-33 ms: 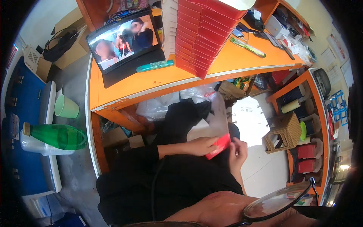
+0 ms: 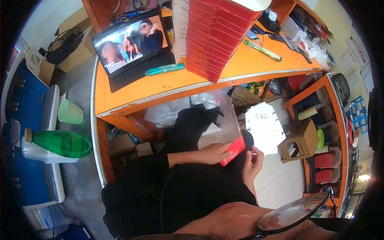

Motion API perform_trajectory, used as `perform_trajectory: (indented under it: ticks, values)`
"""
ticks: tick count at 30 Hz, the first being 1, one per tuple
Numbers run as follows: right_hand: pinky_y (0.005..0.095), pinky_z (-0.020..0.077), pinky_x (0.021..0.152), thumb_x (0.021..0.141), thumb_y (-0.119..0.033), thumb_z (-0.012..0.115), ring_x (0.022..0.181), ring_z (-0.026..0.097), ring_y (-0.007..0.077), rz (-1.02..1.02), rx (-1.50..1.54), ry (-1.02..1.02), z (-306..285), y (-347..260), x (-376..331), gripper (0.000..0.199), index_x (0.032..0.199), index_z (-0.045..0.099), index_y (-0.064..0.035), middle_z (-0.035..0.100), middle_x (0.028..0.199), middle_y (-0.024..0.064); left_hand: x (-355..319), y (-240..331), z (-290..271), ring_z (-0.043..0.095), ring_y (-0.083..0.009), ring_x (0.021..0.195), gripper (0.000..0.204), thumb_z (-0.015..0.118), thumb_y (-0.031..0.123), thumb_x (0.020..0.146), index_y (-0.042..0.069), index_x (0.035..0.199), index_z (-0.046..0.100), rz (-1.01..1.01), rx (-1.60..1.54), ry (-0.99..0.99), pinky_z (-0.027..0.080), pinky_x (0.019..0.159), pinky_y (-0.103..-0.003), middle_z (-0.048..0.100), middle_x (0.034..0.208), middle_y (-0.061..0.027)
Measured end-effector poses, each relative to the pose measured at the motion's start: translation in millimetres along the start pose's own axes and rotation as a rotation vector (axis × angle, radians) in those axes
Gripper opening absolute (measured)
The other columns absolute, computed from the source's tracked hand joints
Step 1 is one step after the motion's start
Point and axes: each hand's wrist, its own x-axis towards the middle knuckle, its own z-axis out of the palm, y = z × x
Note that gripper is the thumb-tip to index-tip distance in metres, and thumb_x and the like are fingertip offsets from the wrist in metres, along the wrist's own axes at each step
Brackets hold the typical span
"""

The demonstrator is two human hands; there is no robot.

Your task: The person assembles cardboard food boxes by folding the sides and interlocking the tabs, then stacks them one by one onto a pile on the desk.

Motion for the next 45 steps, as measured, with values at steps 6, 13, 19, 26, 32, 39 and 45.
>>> perform_trajectory:
  ticks: [6, 13, 19, 26, 32, 39, 45]
  values:
    - [0.0335, 0.0341, 0.105, 0.089, -0.024, 0.065, 0.123, 0.043, 0.0203, 0.383, 0.610, -0.344, 17.9, 48.4, -24.4, 0.069, 0.144, 0.027, -0.0052, 0.041, 0.131, 0.0134, 9.6, 12.0, 13.6, 0.056, -0.0399, 0.108, 0.047, 0.054, 0.028, 0.095, 0.001, 0.133, 0.044, 0.326, 0.195, -0.128, 0.045, 0.090, -0.046, 0.060, 0.116, -0.0247]
    - [0.0339, 0.0348, 0.103, 0.083, -0.021, 0.064, 0.122, 0.042, 0.0185, 0.527, 0.602, -0.526, -25.9, 22.3, 2.2, 0.064, 0.135, 0.033, -0.0025, 0.044, 0.127, 0.0113, 4.5, 2.8, -49.9, 0.057, -0.0304, 0.110, 0.027, 0.060, 0.017, 0.090, 0.005, 0.114, 0.064, 0.345, 0.490, 0.703, 0.041, 0.096, -0.043, 0.062, 0.117, -0.0140]
    - [0.0337, 0.0323, 0.103, 0.071, -0.037, 0.071, 0.121, 0.042, 0.0200, 0.151, 0.414, -0.659, -28.3, 15.7, 9.1, 0.083, 0.136, 0.032, -0.0039, 0.044, 0.126, 0.0093, -24.4, -6.6, -76.6, 0.055, -0.0302, 0.107, 0.027, 0.061, 0.020, 0.087, 0.004, 0.108, 0.062, 0.199, 0.775, 0.816, 0.040, 0.095, -0.042, 0.059, 0.115, -0.0094]
    - [0.0297, 0.0403, 0.093, 0.078, -0.006, 0.059, 0.110, 0.046, 0.0160, 0.487, 0.672, -0.623, -9.7, 33.8, -5.7, 0.065, 0.137, 0.031, -0.0082, 0.047, 0.120, 0.0059, -38.1, -21.2, -35.5, 0.061, -0.0346, 0.066, 0.018, 0.059, 0.018, 0.092, 0.001, 0.089, 0.065, -0.075, 0.195, 0.746, 0.049, 0.063, -0.041, 0.065, 0.075, -0.0170]
    - [0.0315, 0.0386, 0.098, 0.080, -0.009, 0.058, 0.114, 0.046, 0.0177, 0.529, 0.607, -0.634, -5.7, 38.9, -8.0, 0.066, 0.139, 0.029, -0.0063, 0.047, 0.122, 0.0084, -36.4, -51.7, -9.6, 0.065, -0.0243, 0.065, 0.027, 0.065, 0.027, 0.090, 0.000, 0.088, 0.065, -0.227, 0.185, 0.536, 0.048, 0.061, -0.039, 0.065, 0.074, -0.0174]
    - [0.0379, 0.0366, 0.107, 0.084, -0.015, 0.058, 0.130, 0.043, 0.0246, 0.541, 0.834, -0.406, -22.0, 40.7, 22.2, 0.079, 0.150, 0.017, -0.0030, 0.041, 0.143, 0.0142, -22.3, -46.2, -62.6, 0.058, -0.0218, 0.111, 0.036, 0.066, 0.016, 0.089, 0.004, 0.122, 0.059, 0.145, -0.124, 0.497, 0.047, 0.093, -0.033, 0.058, 0.122, -0.0104]
    - [0.0348, 0.0399, 0.102, 0.083, -0.014, 0.059, 0.122, 0.048, 0.0211, 0.537, 0.831, -0.410, -26.6, 14.8, 35.5, 0.070, 0.145, 0.027, -0.0032, 0.050, 0.130, 0.0113, -19.7, -34.0, -60.2, 0.060, -0.0174, 0.108, 0.048, 0.063, 0.014, 0.092, 0.003, 0.137, 0.048, -0.028, -0.374, 0.568, 0.047, 0.092, -0.030, 0.060, 0.125, -0.0130]
